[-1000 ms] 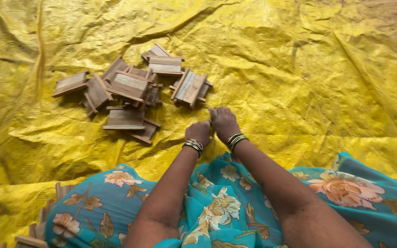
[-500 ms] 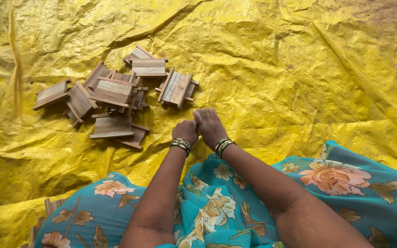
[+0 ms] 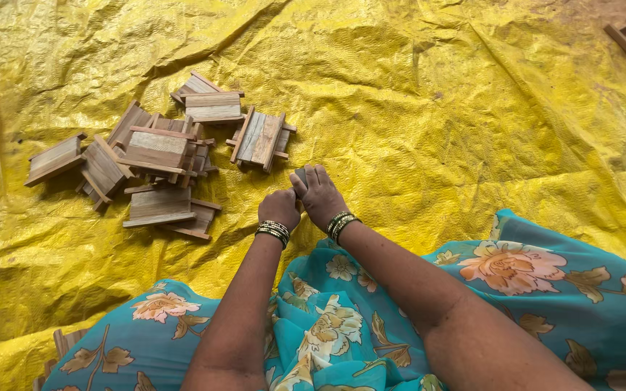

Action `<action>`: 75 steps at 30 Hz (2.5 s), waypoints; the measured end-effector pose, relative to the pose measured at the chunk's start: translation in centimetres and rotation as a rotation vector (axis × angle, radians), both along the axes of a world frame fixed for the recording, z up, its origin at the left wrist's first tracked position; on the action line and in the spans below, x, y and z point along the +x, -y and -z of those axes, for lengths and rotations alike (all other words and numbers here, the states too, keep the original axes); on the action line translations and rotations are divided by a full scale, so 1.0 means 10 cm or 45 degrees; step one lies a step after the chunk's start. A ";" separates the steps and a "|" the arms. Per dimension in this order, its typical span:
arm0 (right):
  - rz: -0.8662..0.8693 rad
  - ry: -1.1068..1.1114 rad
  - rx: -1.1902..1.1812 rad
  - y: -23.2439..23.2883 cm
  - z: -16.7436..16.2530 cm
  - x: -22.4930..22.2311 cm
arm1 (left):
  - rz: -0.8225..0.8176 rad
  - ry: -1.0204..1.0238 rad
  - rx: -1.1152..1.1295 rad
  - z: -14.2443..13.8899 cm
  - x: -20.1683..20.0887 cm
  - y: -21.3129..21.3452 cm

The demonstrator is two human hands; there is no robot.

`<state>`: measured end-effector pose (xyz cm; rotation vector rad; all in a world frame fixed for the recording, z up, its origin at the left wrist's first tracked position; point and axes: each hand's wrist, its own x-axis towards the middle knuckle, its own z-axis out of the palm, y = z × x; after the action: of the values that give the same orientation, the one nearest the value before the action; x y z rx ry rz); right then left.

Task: The person sits on a yellow tarp and sands small wooden box-shaped parts, rubbing a sanding block over their surfaces by hand. Sanded pieces are placed onto a growing pile of finished wooden parts beside them, and new pieces are picked up one at a time to sand.

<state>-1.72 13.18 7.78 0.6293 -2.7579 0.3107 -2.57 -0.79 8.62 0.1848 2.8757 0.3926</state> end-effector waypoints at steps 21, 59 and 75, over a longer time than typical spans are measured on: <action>0.007 -0.029 0.012 0.01 0.06 -0.01 | 0.020 -0.031 -0.014 0.12 -0.06 0.05; 0.366 1.246 -1.897 -0.52 -0.50 -0.63 | -0.313 0.045 0.209 -0.20 -0.17 0.19; 0.236 0.321 -1.089 0.29 -0.12 0.06 | -0.590 -0.111 0.677 0.30 0.04 0.22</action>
<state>-1.13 10.27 9.03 0.1075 -2.5013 1.4835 -2.14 -2.96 5.62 -0.3960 2.8070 1.2563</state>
